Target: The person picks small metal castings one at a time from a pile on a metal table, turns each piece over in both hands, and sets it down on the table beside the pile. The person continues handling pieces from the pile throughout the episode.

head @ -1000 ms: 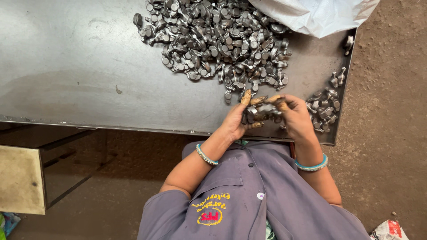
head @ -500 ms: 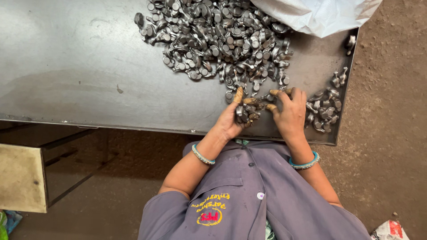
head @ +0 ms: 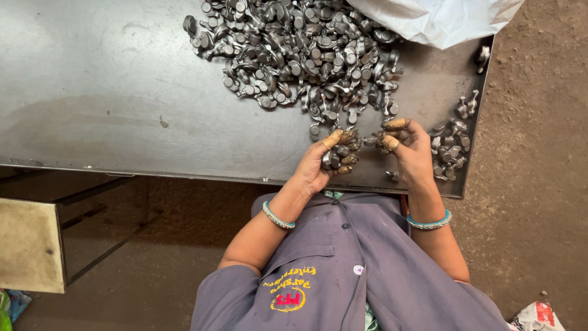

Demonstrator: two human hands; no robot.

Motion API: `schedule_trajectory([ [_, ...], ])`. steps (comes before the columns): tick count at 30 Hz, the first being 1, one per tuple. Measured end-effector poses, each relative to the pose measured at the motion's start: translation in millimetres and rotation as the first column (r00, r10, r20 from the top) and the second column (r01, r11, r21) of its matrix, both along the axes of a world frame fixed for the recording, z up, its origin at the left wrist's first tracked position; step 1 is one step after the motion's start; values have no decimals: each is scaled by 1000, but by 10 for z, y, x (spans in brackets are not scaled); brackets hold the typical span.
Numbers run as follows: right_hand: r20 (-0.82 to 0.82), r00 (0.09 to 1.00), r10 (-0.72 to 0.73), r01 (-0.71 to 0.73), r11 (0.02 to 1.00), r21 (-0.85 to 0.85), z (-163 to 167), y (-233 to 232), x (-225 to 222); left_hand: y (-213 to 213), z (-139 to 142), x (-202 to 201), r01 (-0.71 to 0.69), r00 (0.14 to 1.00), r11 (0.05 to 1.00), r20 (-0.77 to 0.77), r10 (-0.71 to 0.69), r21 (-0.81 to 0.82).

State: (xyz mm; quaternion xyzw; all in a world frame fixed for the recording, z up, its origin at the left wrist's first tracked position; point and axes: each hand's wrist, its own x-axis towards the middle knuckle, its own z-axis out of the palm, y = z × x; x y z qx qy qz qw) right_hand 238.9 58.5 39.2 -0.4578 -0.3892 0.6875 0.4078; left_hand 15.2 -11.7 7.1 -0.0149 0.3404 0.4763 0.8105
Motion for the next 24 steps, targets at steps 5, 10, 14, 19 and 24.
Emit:
schedule_trajectory([
  [5, 3, 999, 33, -33, 999, -39, 5, -11, -40, 14, -21, 105, 37, 999, 999, -15, -37, 8],
  [10, 499, 866, 41, -174, 959, 223, 185, -69, -117, 41, -33, 130, 57, 998, 998, -19, -57, -26],
  [14, 789, 612, -61, -422, 819, 390, 377, -147, -203, 63, -68, -8, -14, 999, 1000, -44, 14, -11],
  [19, 834, 531, -153, -478, 758, 443, 276, -170, -452, 72, -67, -187, -105, 992, 994, -67, 105, 15],
  [24, 672, 740, 5, -222, 946, 237, 167, -92, -393, 9, 1, -223, -83, 992, 993, -86, 90, 83],
])
